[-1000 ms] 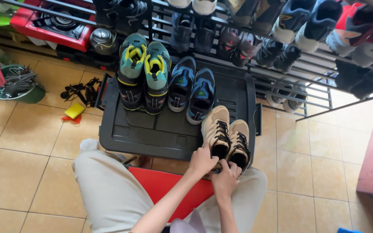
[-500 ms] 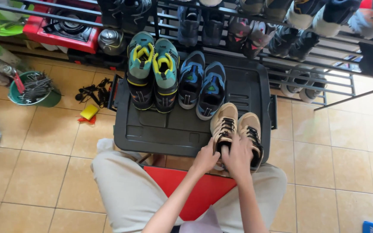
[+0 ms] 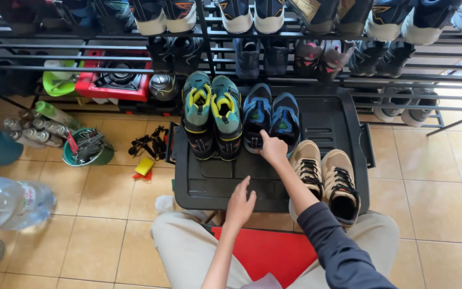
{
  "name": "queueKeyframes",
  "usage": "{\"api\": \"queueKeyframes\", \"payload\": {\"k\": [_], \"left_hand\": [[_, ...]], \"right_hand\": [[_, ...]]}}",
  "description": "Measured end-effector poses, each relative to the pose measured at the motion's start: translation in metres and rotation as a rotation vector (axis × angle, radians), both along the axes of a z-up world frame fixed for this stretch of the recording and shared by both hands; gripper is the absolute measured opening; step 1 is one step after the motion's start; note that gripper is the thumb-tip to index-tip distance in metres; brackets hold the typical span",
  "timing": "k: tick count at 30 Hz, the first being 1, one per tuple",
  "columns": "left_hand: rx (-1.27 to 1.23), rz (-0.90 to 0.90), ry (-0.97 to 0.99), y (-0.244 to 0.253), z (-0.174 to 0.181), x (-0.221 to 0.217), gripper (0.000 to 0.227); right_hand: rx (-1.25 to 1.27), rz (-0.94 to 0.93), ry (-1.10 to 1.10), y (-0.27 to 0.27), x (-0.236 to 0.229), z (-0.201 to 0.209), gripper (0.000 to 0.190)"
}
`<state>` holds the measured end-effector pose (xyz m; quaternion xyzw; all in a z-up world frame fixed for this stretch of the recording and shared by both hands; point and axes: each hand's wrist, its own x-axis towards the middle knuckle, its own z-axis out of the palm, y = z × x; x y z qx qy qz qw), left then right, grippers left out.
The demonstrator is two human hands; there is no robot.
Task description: The person sits on a red mat and laces a pair of beige sneakers. They thread the laces through the eyelets, pull them tight, and tie a knot on one shoe, then repeat the process on the other shoe.
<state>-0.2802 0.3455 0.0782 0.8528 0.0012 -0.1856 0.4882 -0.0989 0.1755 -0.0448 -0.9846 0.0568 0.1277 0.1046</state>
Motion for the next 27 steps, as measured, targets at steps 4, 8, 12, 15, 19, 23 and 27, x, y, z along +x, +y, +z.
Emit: {"api": "queueKeyframes", "payload": {"k": [4, 8, 12, 15, 19, 23, 27], "left_hand": [[-0.005, 0.015, -0.042, -0.004, 0.013, 0.018, 0.052], [0.072, -0.126, -0.308, -0.039, -0.025, 0.023, 0.052], [0.16, -0.326, -0.545, -0.091, -0.05, 0.006, 0.047], [0.204, -0.444, -0.644, -0.127, -0.056, -0.015, 0.057], [0.234, -0.553, -0.548, -0.157, -0.039, -0.035, 0.065], [0.351, -0.605, -0.396, -0.168, -0.019, -0.032, 0.078], [0.406, -0.65, -0.348, -0.166, -0.003, -0.018, 0.089]], "right_hand": [[0.007, 0.067, -0.113, -0.016, 0.005, 0.023, 0.061], [-0.097, 0.153, -0.209, -0.055, 0.013, 0.087, 0.046], [-0.203, 0.21, -0.226, -0.114, 0.007, 0.144, 0.06], [-0.253, 0.197, -0.207, -0.163, -0.013, 0.181, 0.059], [-0.249, 0.149, -0.205, -0.226, -0.028, 0.175, 0.057], [-0.38, 0.188, -0.37, -0.267, -0.03, 0.104, 0.06], [-0.39, 0.198, -0.462, -0.274, -0.039, 0.056, 0.059]]}}
